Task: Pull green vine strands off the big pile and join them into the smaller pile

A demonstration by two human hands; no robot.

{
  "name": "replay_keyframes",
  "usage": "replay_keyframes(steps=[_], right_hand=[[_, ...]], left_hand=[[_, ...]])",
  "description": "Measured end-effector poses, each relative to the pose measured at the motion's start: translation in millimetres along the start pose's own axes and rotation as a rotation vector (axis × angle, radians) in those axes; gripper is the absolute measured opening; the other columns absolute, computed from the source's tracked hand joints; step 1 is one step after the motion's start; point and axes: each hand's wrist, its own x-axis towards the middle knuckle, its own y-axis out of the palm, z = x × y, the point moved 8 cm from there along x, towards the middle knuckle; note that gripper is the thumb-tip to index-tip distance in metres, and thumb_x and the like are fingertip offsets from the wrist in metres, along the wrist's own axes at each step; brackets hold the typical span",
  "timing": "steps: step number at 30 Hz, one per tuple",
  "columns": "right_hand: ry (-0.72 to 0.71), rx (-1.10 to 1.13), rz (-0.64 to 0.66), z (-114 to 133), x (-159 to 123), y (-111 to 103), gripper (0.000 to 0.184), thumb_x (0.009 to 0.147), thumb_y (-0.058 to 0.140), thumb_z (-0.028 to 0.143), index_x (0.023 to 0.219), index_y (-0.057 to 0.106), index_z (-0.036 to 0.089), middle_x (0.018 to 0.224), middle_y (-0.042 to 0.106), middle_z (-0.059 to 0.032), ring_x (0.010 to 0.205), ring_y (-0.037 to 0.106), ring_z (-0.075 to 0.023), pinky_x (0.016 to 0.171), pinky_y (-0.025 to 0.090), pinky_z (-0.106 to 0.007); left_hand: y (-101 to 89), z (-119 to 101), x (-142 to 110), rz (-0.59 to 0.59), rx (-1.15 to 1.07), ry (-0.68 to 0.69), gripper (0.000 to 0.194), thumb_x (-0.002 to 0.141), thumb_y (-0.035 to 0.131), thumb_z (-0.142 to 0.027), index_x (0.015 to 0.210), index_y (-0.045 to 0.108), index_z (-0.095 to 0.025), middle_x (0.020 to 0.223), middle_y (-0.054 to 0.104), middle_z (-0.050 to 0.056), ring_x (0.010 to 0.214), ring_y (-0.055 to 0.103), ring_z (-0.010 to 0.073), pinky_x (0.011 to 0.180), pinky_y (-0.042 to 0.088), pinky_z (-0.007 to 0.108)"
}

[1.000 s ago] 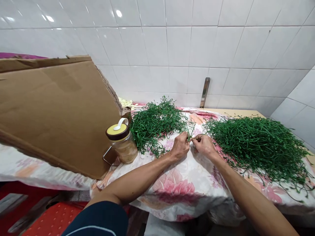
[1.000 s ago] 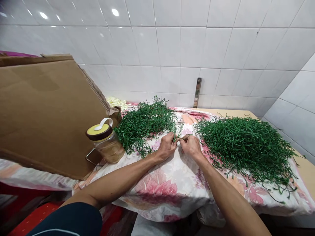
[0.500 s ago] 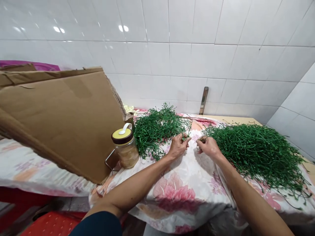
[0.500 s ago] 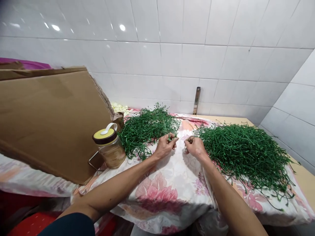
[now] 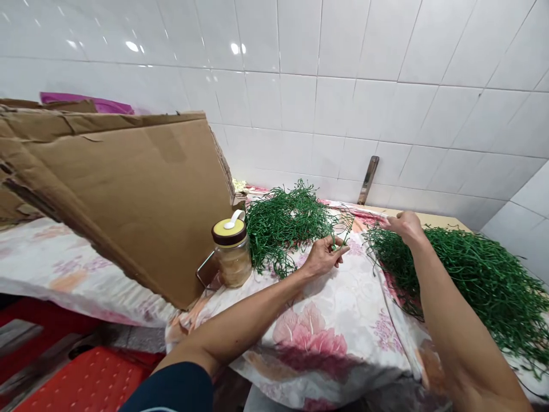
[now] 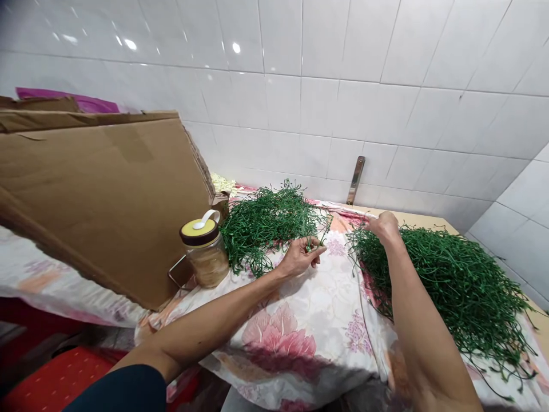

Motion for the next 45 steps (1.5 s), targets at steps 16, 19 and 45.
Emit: replay_keyframes(steps=[16, 19, 45], right_hand=[[0.275, 0.701, 0.5, -4.5, -133.4, 90.3, 0.042, 0.07, 0.084, 0.051, 0.09, 0.072, 0.016, 0.093, 0.074, -0.0074, 0.082, 0.069, -0.0185, 0.078, 0.055, -0.032], [0.31, 0.784, 0.43, -11.0, -131.3, 94.1, 0.04, 0.064, 0.089, 0.045, 0.085, 0.069, 0.018, 0.09, 0.074, -0.0057, 0.085, 0.069, -0.0198, 0.076, 0.054, -0.031], [0.146, 0.78, 0.114, -9.5, -123.2, 66.8, 0.036, 0.069, 0.083, 0.044, 0.085, 0.062, 0.019, 0.083, 0.07, -0.0031, 0.061, 0.058, -0.0107, 0.058, 0.05, -0.025]], left_hand=[[33.3, 15.0, -16.3, 0.239, -0.083, -0.201, 0.055, 0.062, 0.083, -0.063, 0.07, 0.063, -0.013, 0.05, 0.058, -0.001, 0.04, 0.051, 0.0077, 0.042, 0.043, 0.02], [36.0, 25.0, -17.9, 0.279, -0.081, -0.244, 0.054, 0.063, 0.082, -0.063, 0.071, 0.062, -0.013, 0.051, 0.059, 0.0, 0.039, 0.051, 0.0079, 0.04, 0.043, 0.02], [18.9, 2.1, -14.7, 0.207, 0.446, 0.0, 0.011, 0.076, 0.071, -0.02, 0.084, 0.075, -0.015, 0.076, 0.072, 0.006, 0.065, 0.063, 0.0157, 0.059, 0.048, 0.024]])
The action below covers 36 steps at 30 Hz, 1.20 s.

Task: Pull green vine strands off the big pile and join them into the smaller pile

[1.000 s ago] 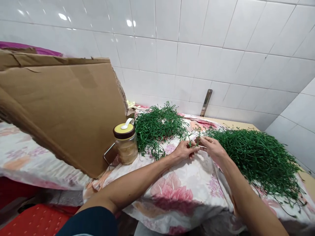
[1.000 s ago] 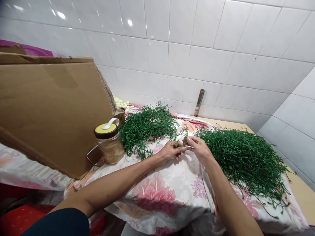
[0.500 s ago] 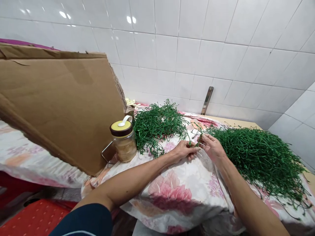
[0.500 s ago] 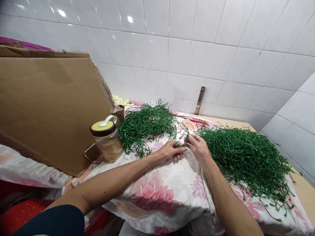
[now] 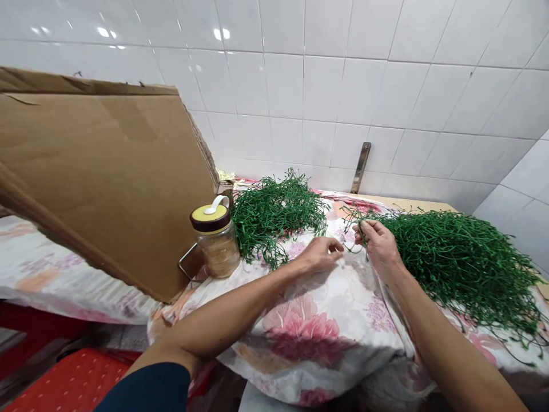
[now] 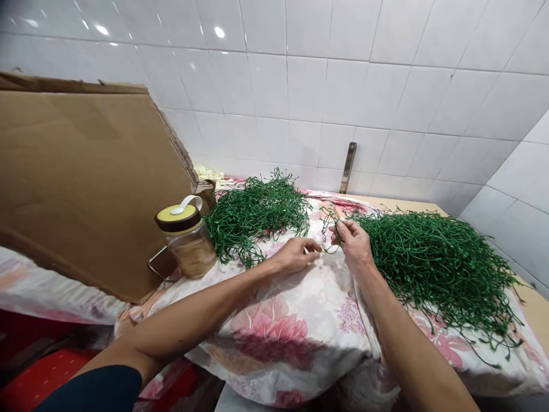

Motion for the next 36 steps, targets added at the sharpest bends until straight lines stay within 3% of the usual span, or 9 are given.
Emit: replay_keyframes(steps=[3, 5, 7, 12, 17, 22, 26, 30, 36], right_hand=[[-0.024, -0.005, 0.006, 7.9, -2.4, -1.5, 0.036, 0.07, 0.083, 0.045, 0.085, 0.064, 0.018, 0.082, 0.07, -0.0031, 0.059, 0.056, -0.01, 0.056, 0.048, -0.024], [-0.015, 0.001, 0.031, 9.2, -4.0, 0.4, 0.036, 0.07, 0.084, 0.045, 0.085, 0.065, 0.018, 0.08, 0.07, -0.0027, 0.058, 0.055, -0.0098, 0.054, 0.046, -0.024], [-0.028, -0.012, 0.061, 10.1, -5.5, 3.8, 0.035, 0.071, 0.083, 0.045, 0.084, 0.065, 0.018, 0.078, 0.07, -0.0023, 0.056, 0.054, -0.0097, 0.051, 0.045, -0.024], [-0.184, -0.198, 0.148, 12.8, -11.5, 15.0, 0.03, 0.081, 0.076, 0.046, 0.082, 0.065, 0.018, 0.067, 0.064, 0.0004, 0.051, 0.051, -0.0103, 0.05, 0.043, -0.025], [-0.366, -0.492, 0.114, 17.0, -23.6, 20.0, 0.026, 0.085, 0.072, 0.043, 0.085, 0.064, 0.019, 0.07, 0.063, -0.0008, 0.057, 0.055, -0.0125, 0.053, 0.045, -0.025], [-0.465, -0.592, 0.102, 22.9, -31.3, 24.7, 0.021, 0.087, 0.07, 0.04, 0.088, 0.067, 0.019, 0.08, 0.068, -0.0041, 0.066, 0.06, -0.0148, 0.06, 0.048, -0.026], [-0.408, -0.569, 0.152, 16.1, -29.3, 27.6, 0.021, 0.087, 0.069, 0.039, 0.091, 0.07, 0.018, 0.08, 0.07, -0.0046, 0.065, 0.061, -0.0152, 0.06, 0.049, -0.027], [-0.308, -0.504, 0.186, 5.1, -26.4, 28.6, 0.026, 0.086, 0.07, 0.042, 0.094, 0.07, 0.017, 0.08, 0.07, -0.005, 0.064, 0.061, -0.0155, 0.061, 0.05, -0.028], [-0.108, -0.332, 0.206, -5.4, -20.8, 27.9, 0.036, 0.08, 0.073, 0.052, 0.085, 0.071, 0.016, 0.077, 0.065, -0.0037, 0.067, 0.058, -0.0154, 0.062, 0.052, -0.029]], left_hand=[[-44.8, -22.9, -2.6, -0.354, 0.188, 0.156, 0.02, 0.081, 0.059, -0.012, 0.092, 0.075, -0.016, 0.096, 0.075, 0.009, 0.086, 0.066, 0.0188, 0.076, 0.05, 0.027], [-59.8, -33.0, -5.5, -0.461, 0.178, 0.21, 0.019, 0.085, 0.057, -0.015, 0.094, 0.073, -0.015, 0.094, 0.074, 0.008, 0.078, 0.064, 0.0161, 0.071, 0.049, 0.026], [-64.4, -39.2, -8.1, -0.492, 0.129, 0.24, 0.018, 0.087, 0.058, -0.021, 0.096, 0.072, -0.015, 0.086, 0.072, 0.006, 0.067, 0.06, 0.0129, 0.064, 0.047, 0.024], [-44.9, -43.1, -10.9, -0.363, 0.016, 0.255, 0.023, 0.088, 0.062, -0.035, 0.094, 0.072, -0.014, 0.077, 0.07, 0.003, 0.06, 0.056, 0.0098, 0.056, 0.044, 0.021], [-25.9, -28.6, -5.9, -0.243, -0.162, 0.11, 0.032, 0.088, 0.062, -0.044, 0.083, 0.07, -0.013, 0.072, 0.066, 0.002, 0.048, 0.054, 0.0073, 0.045, 0.04, 0.019], [-16.4, -10.9, 0.3, -0.176, -0.392, -0.044, 0.041, 0.08, 0.071, -0.052, 0.081, 0.068, -0.011, 0.071, 0.064, 0.003, 0.043, 0.052, 0.007, 0.037, 0.038, 0.02], [-8.1, 0.2, 1.8, -0.106, -0.579, -0.143, 0.044, 0.072, 0.079, -0.051, 0.084, 0.067, -0.011, 0.08, 0.065, 0.005, 0.048, 0.055, 0.0063, 0.04, 0.039, 0.019], [-9.9, 5.3, 1.8, -0.135, -0.696, -0.177, 0.042, 0.065, 0.086, -0.045, 0.084, 0.066, -0.013, 0.07, 0.061, 0.0, 0.048, 0.053, 0.0056, 0.043, 0.039, 0.018], [-19.1, 2.2, 7.6, -0.168, -0.521, -0.082, 0.036, 0.07, 0.081, -0.045, 0.076, 0.065, -0.014, 0.057, 0.058, -0.002, 0.045, 0.049, 0.0078, 0.043, 0.037, 0.021]])
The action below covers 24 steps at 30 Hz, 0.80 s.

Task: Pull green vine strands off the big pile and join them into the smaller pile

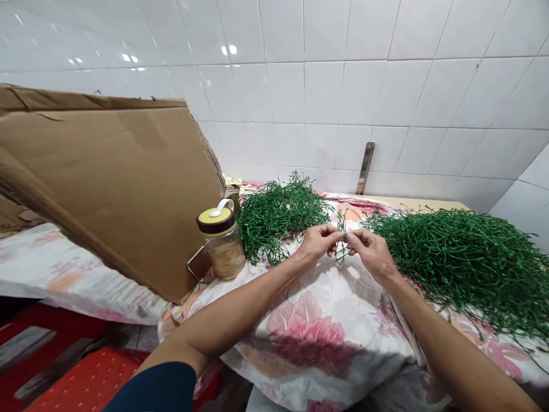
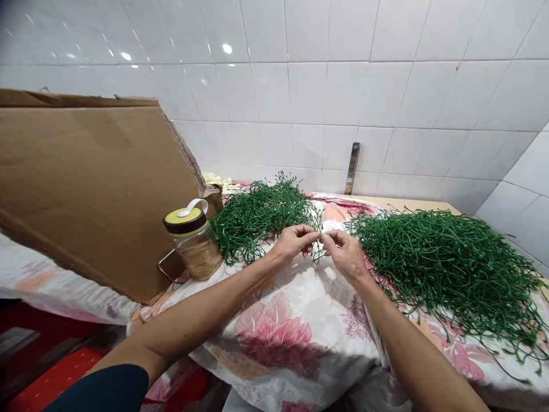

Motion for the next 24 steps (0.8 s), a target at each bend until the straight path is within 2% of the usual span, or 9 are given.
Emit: replay_keyframes(steps=[3, 5, 8, 11, 18, 24], right_hand=[[0.125, 0.149, 0.004, -9.3, 1.9, -1.3, 0.038, 0.072, 0.08, 0.052, 0.082, 0.071, 0.016, 0.076, 0.062, -0.0021, 0.069, 0.057, -0.0147, 0.06, 0.052, -0.028], [0.194, 0.208, 0.034, -15.0, 2.0, 0.6, 0.04, 0.066, 0.085, 0.05, 0.083, 0.07, 0.017, 0.076, 0.061, -0.0011, 0.068, 0.057, -0.0141, 0.06, 0.052, -0.028], [0.229, 0.241, 0.09, -17.5, 1.3, 5.0, 0.04, 0.063, 0.087, 0.048, 0.08, 0.068, 0.017, 0.071, 0.059, 0.0007, 0.064, 0.054, -0.0128, 0.059, 0.052, -0.028], [0.237, 0.243, 0.092, -16.5, 0.5, 6.6, 0.039, 0.063, 0.087, 0.047, 0.075, 0.066, 0.017, 0.067, 0.057, 0.0016, 0.062, 0.053, -0.0123, 0.056, 0.051, -0.028], [0.306, 0.31, -0.002, -18.7, -1.2, 4.9, 0.036, 0.061, 0.086, 0.041, 0.066, 0.061, 0.016, 0.066, 0.058, -0.0005, 0.064, 0.055, -0.0139, 0.052, 0.049, -0.026], [0.277, 0.398, 0.038, -18.5, 0.1, 6.4, 0.035, 0.061, 0.088, 0.041, 0.075, 0.066, 0.017, 0.075, 0.064, -0.0018, 0.066, 0.055, -0.0131, 0.057, 0.05, -0.027]], left_hand=[[-0.2, -5.3, 0.0, 0.004, 0.169, 0.081, 0.029, 0.074, 0.077, -0.04, 0.075, 0.067, -0.014, 0.053, 0.057, -0.003, 0.045, 0.048, 0.0085, 0.046, 0.037, 0.022], [-0.5, -12.1, -2.7, -0.021, 0.287, 0.166, 0.021, 0.075, 0.075, -0.035, 0.077, 0.071, -0.014, 0.06, 0.062, 0.0, 0.053, 0.054, 0.0102, 0.052, 0.041, 0.022], [0.0, -24.2, -9.5, -0.077, 0.439, 0.297, 0.014, 0.078, 0.071, -0.027, 0.082, 0.074, -0.014, 0.075, 0.069, 0.003, 0.068, 0.06, 0.0127, 0.062, 0.045, 0.023], [2.1, -30.8, -14.5, -0.099, 0.513, 0.34, 0.01, 0.079, 0.067, -0.023, 0.081, 0.072, -0.014, 0.076, 0.068, 0.003, 0.069, 0.058, 0.0123, 0.063, 0.043, 0.023], [7.6, -31.6, -18.0, -0.069, 0.452, 0.301, 0.011, 0.079, 0.065, -0.025, 0.076, 0.065, -0.015, 0.071, 0.063, 0.001, 0.061, 0.054, 0.0095, 0.057, 0.041, 0.02], [2.8, -15.6, -8.6, -0.038, 0.225, 0.092, 0.014, 0.078, 0.065, -0.028, 0.079, 0.059, -0.016, 0.054, 0.054, -0.005, 0.041, 0.049, 0.0086, 0.041, 0.037, 0.02]])
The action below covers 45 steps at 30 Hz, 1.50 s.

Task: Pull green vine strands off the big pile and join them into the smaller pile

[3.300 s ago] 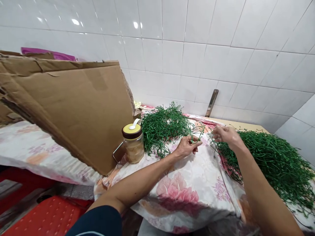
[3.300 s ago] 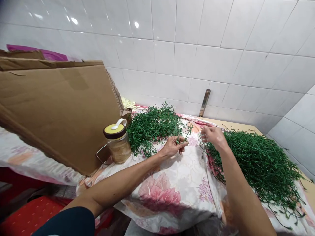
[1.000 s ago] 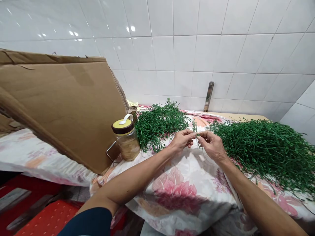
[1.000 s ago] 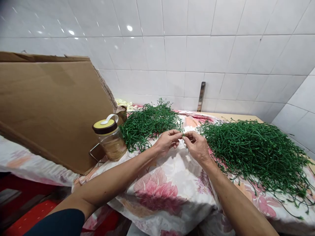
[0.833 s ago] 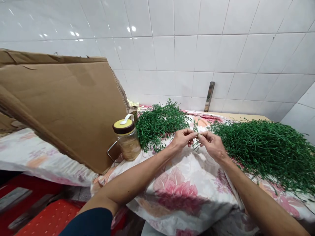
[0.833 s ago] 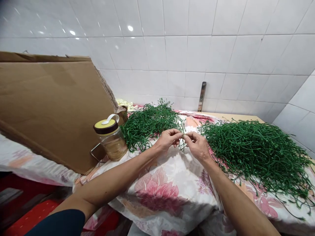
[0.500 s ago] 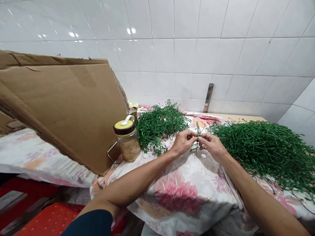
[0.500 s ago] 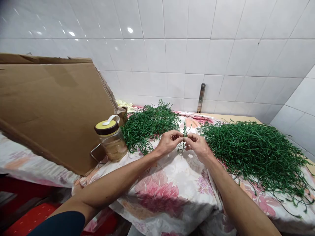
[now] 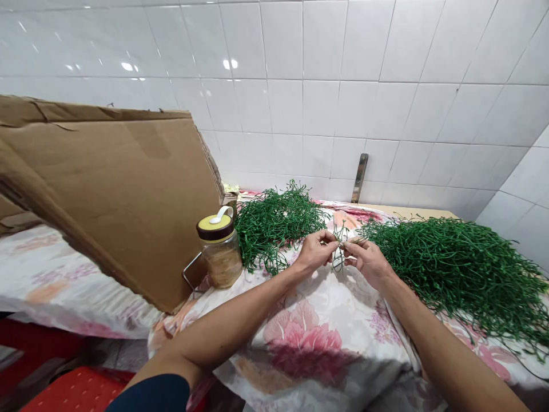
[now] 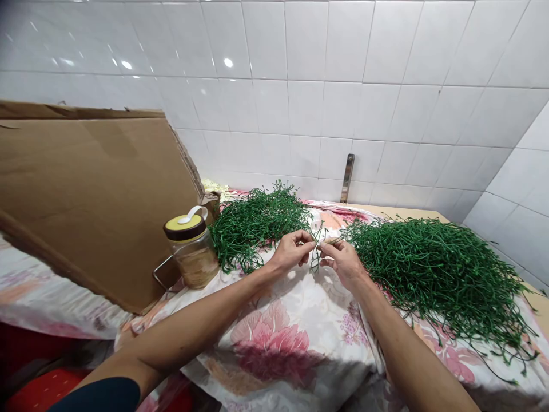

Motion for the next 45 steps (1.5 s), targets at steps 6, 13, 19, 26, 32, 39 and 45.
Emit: replay_keyframes(steps=[6, 13, 19, 26, 32, 39, 45], right_hand=[[-0.035, -0.083, 0.04, 0.2, -0.2, 3.0, 0.041, 0.062, 0.088, 0.048, 0.074, 0.067, 0.016, 0.065, 0.06, 0.0012, 0.059, 0.052, -0.0116, 0.056, 0.049, -0.028], [-0.09, -0.302, -0.001, 1.0, -0.9, 5.0, 0.047, 0.068, 0.081, 0.058, 0.069, 0.066, 0.014, 0.057, 0.06, -0.0001, 0.051, 0.054, -0.0121, 0.053, 0.048, -0.028], [-0.053, -0.275, 0.023, -0.4, -2.4, 10.0, 0.045, 0.068, 0.081, 0.057, 0.065, 0.068, 0.014, 0.058, 0.06, -0.0012, 0.051, 0.052, -0.0115, 0.053, 0.048, -0.028], [-0.112, -0.311, -0.027, 3.5, -1.2, 4.1, 0.042, 0.071, 0.079, 0.055, 0.07, 0.07, 0.014, 0.063, 0.063, -0.0018, 0.048, 0.049, -0.0101, 0.048, 0.042, -0.027], [-0.288, -0.387, -0.151, 12.8, -0.5, -11.1, 0.038, 0.074, 0.078, 0.052, 0.084, 0.072, 0.016, 0.069, 0.063, -0.001, 0.05, 0.048, -0.0107, 0.048, 0.041, -0.026], [-0.278, -0.398, -0.076, 12.0, -3.8, -0.3, 0.041, 0.081, 0.07, 0.058, 0.085, 0.067, 0.017, 0.054, 0.054, 0.0025, 0.043, 0.039, -0.01, 0.041, 0.032, -0.025], [-0.357, -0.5, -0.073, 19.4, -7.3, 5.9, 0.038, 0.079, 0.073, 0.052, 0.093, 0.071, 0.017, 0.073, 0.069, -0.0051, 0.054, 0.055, -0.0141, 0.049, 0.043, -0.027]], left_hand=[[4.4, 3.6, 3.8, 0.079, -0.112, -0.033, 0.019, 0.075, 0.069, -0.029, 0.084, 0.059, -0.015, 0.053, 0.056, -0.004, 0.039, 0.051, 0.0096, 0.038, 0.039, 0.019], [-0.9, 3.3, 4.7, -0.005, -0.051, 0.086, 0.02, 0.078, 0.069, -0.033, 0.08, 0.061, -0.015, 0.063, 0.061, -0.002, 0.044, 0.053, 0.0078, 0.042, 0.04, 0.018], [-12.2, 6.8, 8.1, -0.11, -0.042, 0.087, 0.027, 0.078, 0.07, -0.041, 0.077, 0.063, -0.015, 0.061, 0.059, -0.002, 0.048, 0.054, 0.0089, 0.046, 0.042, 0.02], [-16.5, 16.4, 13.6, -0.085, -0.168, -0.095, 0.037, 0.068, 0.078, -0.047, 0.07, 0.064, -0.013, 0.052, 0.053, -0.003, 0.044, 0.046, 0.0078, 0.044, 0.035, 0.022], [-10.5, 23.5, 15.0, -0.026, -0.299, -0.164, 0.039, 0.063, 0.083, -0.046, 0.069, 0.065, -0.013, 0.061, 0.06, 0.001, 0.05, 0.051, 0.0081, 0.049, 0.041, 0.023], [-8.2, 16.7, 10.5, -0.056, -0.245, -0.112, 0.04, 0.069, 0.079, -0.05, 0.073, 0.064, -0.013, 0.065, 0.062, 0.001, 0.046, 0.048, 0.0063, 0.043, 0.035, 0.021], [-6.6, 13.8, 8.1, -0.041, -0.199, -0.085, 0.039, 0.074, 0.074, -0.051, 0.072, 0.062, -0.014, 0.053, 0.053, -0.002, 0.043, 0.044, 0.0068, 0.041, 0.03, 0.02]])
